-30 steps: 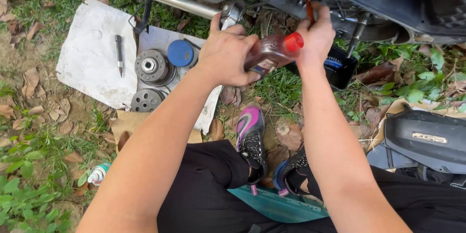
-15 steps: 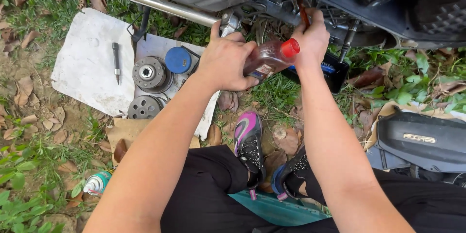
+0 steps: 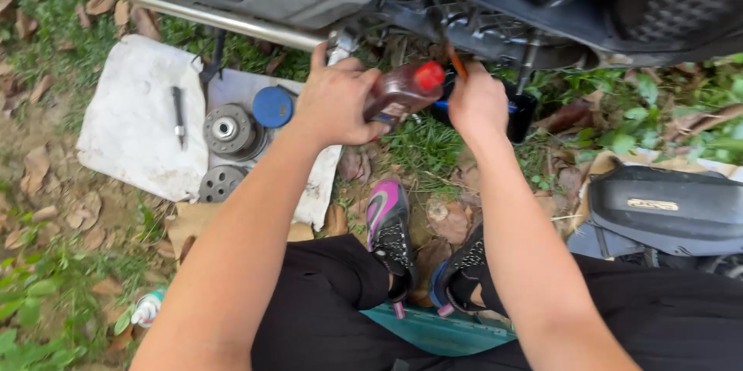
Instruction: The person pours motor oil from a bottle into the engine of a scooter. They use a small brush to clean the area around the oil fill port while pouring.
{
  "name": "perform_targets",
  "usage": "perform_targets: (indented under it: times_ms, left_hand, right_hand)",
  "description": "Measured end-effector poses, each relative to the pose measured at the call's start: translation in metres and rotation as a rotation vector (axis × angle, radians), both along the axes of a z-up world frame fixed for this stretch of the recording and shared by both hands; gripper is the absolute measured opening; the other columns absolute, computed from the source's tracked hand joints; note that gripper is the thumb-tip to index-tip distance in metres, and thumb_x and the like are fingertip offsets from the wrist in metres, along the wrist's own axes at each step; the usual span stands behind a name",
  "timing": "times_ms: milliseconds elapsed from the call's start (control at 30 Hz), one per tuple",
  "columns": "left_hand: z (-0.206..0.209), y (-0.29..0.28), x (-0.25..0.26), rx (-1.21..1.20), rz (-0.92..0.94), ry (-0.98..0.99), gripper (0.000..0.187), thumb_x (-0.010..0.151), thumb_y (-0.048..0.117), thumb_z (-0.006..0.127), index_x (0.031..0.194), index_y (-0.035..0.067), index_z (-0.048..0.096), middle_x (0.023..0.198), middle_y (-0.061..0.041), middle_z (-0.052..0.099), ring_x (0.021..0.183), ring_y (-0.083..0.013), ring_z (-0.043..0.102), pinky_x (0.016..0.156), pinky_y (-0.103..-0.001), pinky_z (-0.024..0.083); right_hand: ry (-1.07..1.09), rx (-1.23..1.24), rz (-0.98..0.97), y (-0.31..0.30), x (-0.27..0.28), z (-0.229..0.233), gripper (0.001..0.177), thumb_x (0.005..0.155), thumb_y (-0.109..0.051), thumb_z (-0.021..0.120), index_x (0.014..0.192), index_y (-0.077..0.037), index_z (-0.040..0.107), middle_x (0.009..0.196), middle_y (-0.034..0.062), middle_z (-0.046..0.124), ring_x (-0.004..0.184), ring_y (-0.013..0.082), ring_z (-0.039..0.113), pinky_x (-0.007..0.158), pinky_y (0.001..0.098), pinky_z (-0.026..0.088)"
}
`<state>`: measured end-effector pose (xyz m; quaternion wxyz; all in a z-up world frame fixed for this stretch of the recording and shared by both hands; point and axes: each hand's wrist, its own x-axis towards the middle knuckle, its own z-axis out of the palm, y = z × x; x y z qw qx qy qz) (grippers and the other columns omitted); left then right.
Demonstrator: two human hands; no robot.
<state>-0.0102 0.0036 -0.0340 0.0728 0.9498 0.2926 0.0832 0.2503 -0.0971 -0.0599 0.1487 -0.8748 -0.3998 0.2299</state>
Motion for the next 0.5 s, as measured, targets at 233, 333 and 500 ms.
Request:
perform_targets:
  times_ms: [233,333,500]
  left_hand:
    - [-0.017,0.008,-0.006,0.024,0.005,-0.012,0.065,0.068,0.077,0.087,0.103,0.025,0.070,0.086,0.005,0.078,0.110,-0.0132,0.071,0.126,-0.071,0.026]
    - [-0.013,0.007,-0.004,0.007,0.032,-0.003,0.064,0.068,0.077,0.086,0.099,0.024,0.069,0.082,0.003,0.077,0.109,-0.0133,0.071,0.128,-0.070,0.026]
    - [-0.015,0.005,-0.006,0.003,0.048,0.013,0.063,0.068,0.078,0.085,0.100,0.026,0.067,0.084,0.004,0.078,0.111,-0.0110,0.072,0.128,-0.069,0.026]
  right_hand:
    - [0.123,0.331,-0.268,-0.158,0.130,-0.028,0.023,0.095,-0.026,0.070,0.109,-0.031,0.086,0.080,0.0091,0.072,0.091,0.0318,0.075,0.089,0.0476,0.056]
    - [0.455,0.800,-0.219,-0.173,0.151,-0.026,0.013,0.084,-0.011,0.066,0.093,-0.004,0.073,0.065,0.0063,0.053,0.075,0.0177,0.067,0.078,0.0266,0.053]
    - [0.417,1.392,-0.452,-0.149,0.177,0.044,0.015,0.096,-0.021,0.057,0.085,-0.020,0.047,0.076,0.0040,0.057,0.074,0.0259,0.069,0.071,0.0396,0.062]
